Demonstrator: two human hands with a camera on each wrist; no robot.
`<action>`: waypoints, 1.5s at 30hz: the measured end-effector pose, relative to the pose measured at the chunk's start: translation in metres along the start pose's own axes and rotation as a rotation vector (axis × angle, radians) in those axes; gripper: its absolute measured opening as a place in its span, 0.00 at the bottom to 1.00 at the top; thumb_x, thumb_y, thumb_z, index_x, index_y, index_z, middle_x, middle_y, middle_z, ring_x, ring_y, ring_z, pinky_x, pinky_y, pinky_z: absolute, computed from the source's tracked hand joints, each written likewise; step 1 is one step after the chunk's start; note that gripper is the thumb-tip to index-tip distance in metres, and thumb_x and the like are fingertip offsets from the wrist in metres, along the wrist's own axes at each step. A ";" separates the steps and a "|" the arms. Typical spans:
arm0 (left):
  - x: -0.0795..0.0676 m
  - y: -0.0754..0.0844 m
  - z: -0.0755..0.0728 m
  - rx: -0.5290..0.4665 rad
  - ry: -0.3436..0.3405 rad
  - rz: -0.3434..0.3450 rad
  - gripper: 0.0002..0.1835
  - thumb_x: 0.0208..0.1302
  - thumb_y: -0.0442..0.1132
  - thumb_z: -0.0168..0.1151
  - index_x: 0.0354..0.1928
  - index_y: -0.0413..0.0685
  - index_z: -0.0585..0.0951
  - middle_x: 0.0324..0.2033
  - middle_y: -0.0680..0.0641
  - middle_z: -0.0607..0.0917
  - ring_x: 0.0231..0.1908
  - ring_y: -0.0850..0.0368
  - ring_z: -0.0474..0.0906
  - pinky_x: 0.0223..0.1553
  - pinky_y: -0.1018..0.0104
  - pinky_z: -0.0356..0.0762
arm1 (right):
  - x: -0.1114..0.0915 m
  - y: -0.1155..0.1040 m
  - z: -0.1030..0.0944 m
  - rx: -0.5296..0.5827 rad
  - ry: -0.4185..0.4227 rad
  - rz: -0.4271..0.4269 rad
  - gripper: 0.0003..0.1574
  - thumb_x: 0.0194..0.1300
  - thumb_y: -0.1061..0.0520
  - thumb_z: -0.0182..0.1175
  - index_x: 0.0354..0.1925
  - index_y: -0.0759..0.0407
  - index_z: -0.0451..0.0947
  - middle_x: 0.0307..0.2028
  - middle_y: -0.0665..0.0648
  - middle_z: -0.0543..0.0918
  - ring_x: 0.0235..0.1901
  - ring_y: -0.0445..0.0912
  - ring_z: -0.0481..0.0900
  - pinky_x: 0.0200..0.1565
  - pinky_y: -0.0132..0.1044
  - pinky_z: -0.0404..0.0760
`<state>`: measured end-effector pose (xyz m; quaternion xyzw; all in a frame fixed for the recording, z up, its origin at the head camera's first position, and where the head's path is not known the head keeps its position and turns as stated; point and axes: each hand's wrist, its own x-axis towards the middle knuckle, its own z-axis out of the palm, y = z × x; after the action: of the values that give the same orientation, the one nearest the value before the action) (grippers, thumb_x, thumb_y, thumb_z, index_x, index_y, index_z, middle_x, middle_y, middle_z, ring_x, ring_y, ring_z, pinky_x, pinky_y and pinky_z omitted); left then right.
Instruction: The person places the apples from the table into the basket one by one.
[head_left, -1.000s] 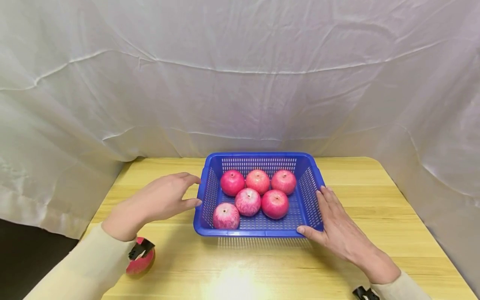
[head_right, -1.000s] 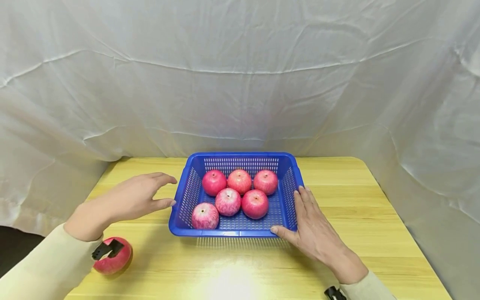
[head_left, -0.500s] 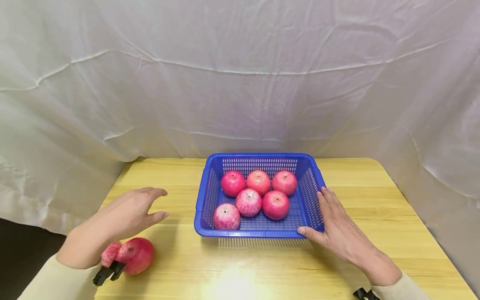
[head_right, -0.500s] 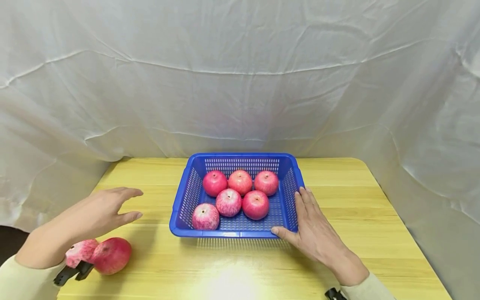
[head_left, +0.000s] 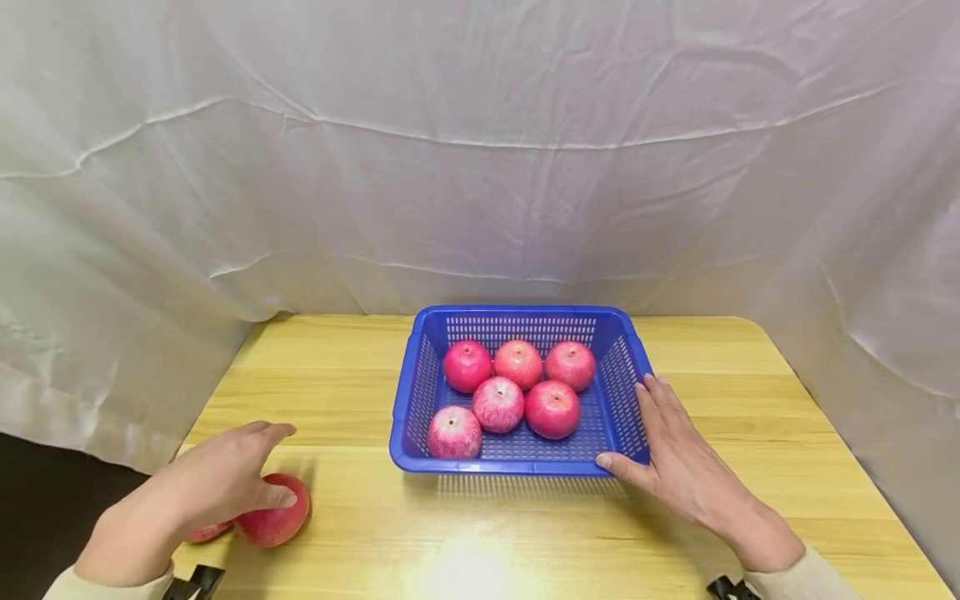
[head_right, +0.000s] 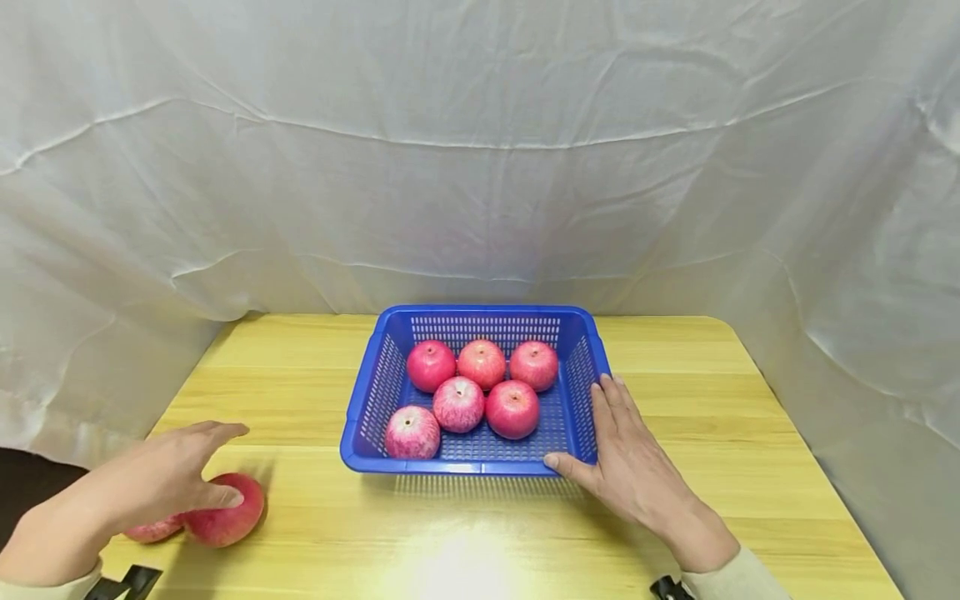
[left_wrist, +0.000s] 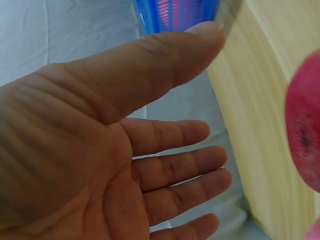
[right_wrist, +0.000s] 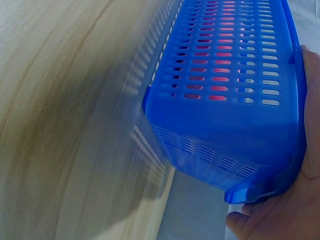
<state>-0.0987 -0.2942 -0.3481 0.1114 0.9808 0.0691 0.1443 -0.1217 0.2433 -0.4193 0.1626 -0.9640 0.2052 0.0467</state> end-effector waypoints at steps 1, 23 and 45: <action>-0.001 -0.002 0.002 0.000 -0.010 -0.004 0.50 0.51 0.57 0.83 0.68 0.32 0.75 0.61 0.29 0.81 0.60 0.29 0.79 0.59 0.32 0.77 | 0.000 0.000 0.000 0.001 0.001 0.000 0.73 0.67 0.28 0.66 0.82 0.72 0.44 0.82 0.74 0.47 0.81 0.71 0.45 0.75 0.71 0.59; -0.006 -0.012 0.041 0.138 -0.041 -0.056 0.47 0.37 0.53 0.88 0.60 0.38 0.80 0.54 0.36 0.86 0.56 0.36 0.82 0.62 0.09 0.49 | 0.001 0.001 0.001 0.001 0.013 -0.002 0.73 0.67 0.28 0.67 0.82 0.73 0.45 0.82 0.75 0.48 0.81 0.71 0.46 0.74 0.71 0.60; 0.013 0.002 0.045 0.014 0.098 0.057 0.44 0.47 0.50 0.84 0.59 0.27 0.77 0.49 0.36 0.85 0.44 0.45 0.84 0.46 0.47 0.86 | 0.000 0.000 0.001 0.003 0.002 -0.001 0.74 0.66 0.27 0.67 0.83 0.71 0.43 0.82 0.74 0.47 0.81 0.72 0.46 0.73 0.73 0.61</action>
<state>-0.0969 -0.2841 -0.3938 0.1370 0.9836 0.0718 0.0932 -0.1216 0.2432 -0.4207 0.1627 -0.9636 0.2067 0.0475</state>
